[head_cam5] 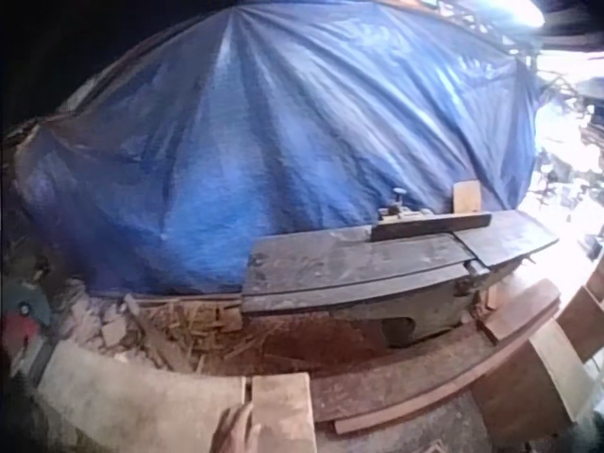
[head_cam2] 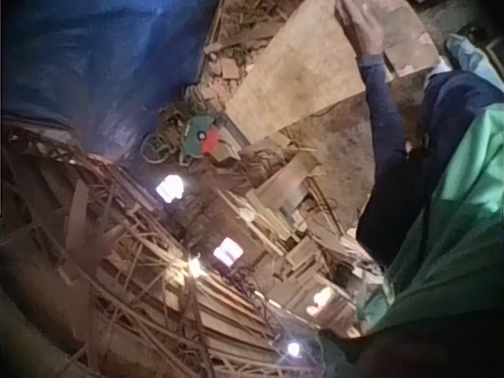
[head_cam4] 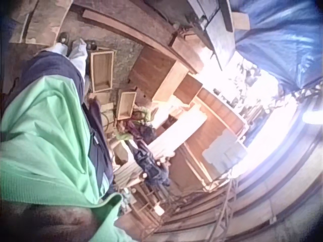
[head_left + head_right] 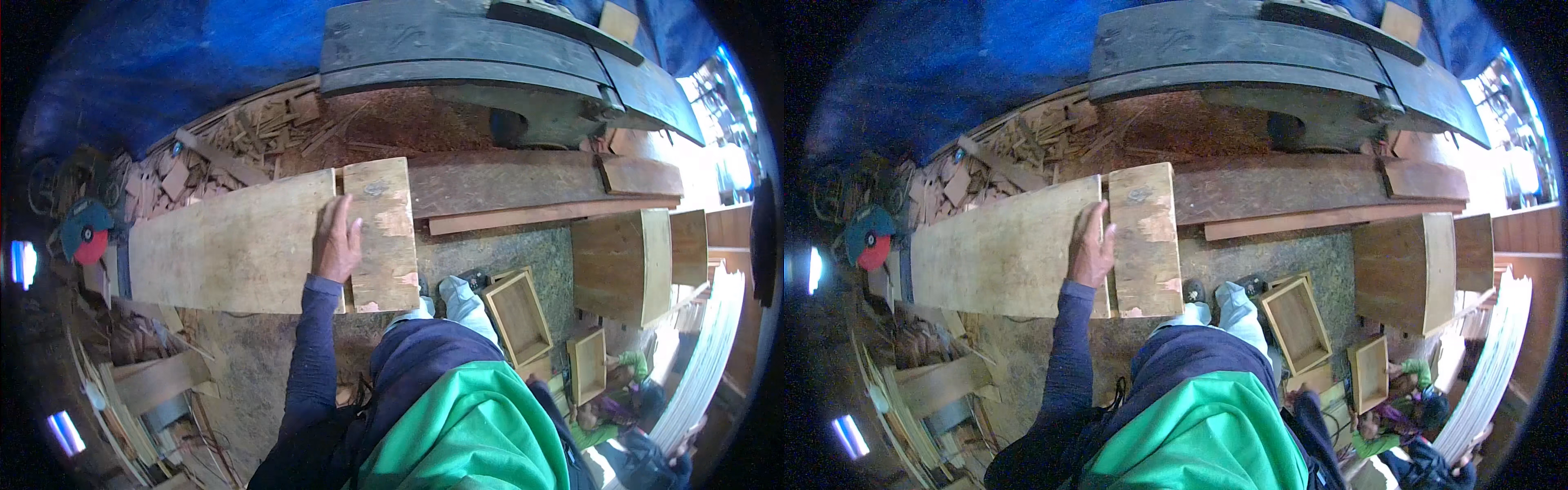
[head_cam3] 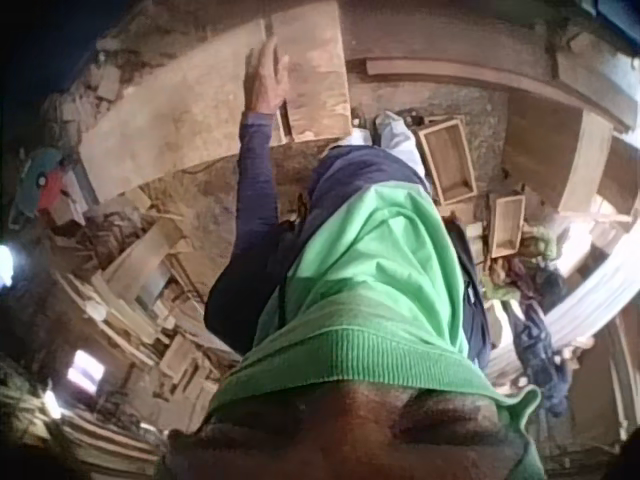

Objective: Assembling and cleaning furniture components in a wood workshop.

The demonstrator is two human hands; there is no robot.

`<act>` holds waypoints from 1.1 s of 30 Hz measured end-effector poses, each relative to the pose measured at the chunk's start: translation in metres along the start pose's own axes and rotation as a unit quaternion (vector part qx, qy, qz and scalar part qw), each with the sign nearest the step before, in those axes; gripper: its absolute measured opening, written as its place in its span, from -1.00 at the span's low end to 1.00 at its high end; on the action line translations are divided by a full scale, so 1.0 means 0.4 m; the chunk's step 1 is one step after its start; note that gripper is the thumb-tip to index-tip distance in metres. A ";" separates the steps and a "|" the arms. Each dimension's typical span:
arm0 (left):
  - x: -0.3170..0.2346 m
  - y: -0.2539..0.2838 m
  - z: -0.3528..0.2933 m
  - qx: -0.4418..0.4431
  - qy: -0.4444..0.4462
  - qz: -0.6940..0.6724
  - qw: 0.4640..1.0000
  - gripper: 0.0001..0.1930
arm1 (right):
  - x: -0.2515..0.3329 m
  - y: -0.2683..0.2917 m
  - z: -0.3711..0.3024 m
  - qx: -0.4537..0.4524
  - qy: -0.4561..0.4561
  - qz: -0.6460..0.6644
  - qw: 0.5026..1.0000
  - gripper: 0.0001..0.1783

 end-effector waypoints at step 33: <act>-0.937 -0.596 -0.132 0.372 -0.454 -0.346 0.732 -0.56 | -0.010 0.857 -0.209 -0.382 0.152 0.442 0.798 -0.61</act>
Point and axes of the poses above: each hand's wrist, its own z-axis towards the middle knuckle, its own y-axis out of the back of the hand, x = y × z, the point moved 6 cm from there along z, towards the middle knuckle, and after that the axes turned 14 degrees about -z, right-handed, at the moved point
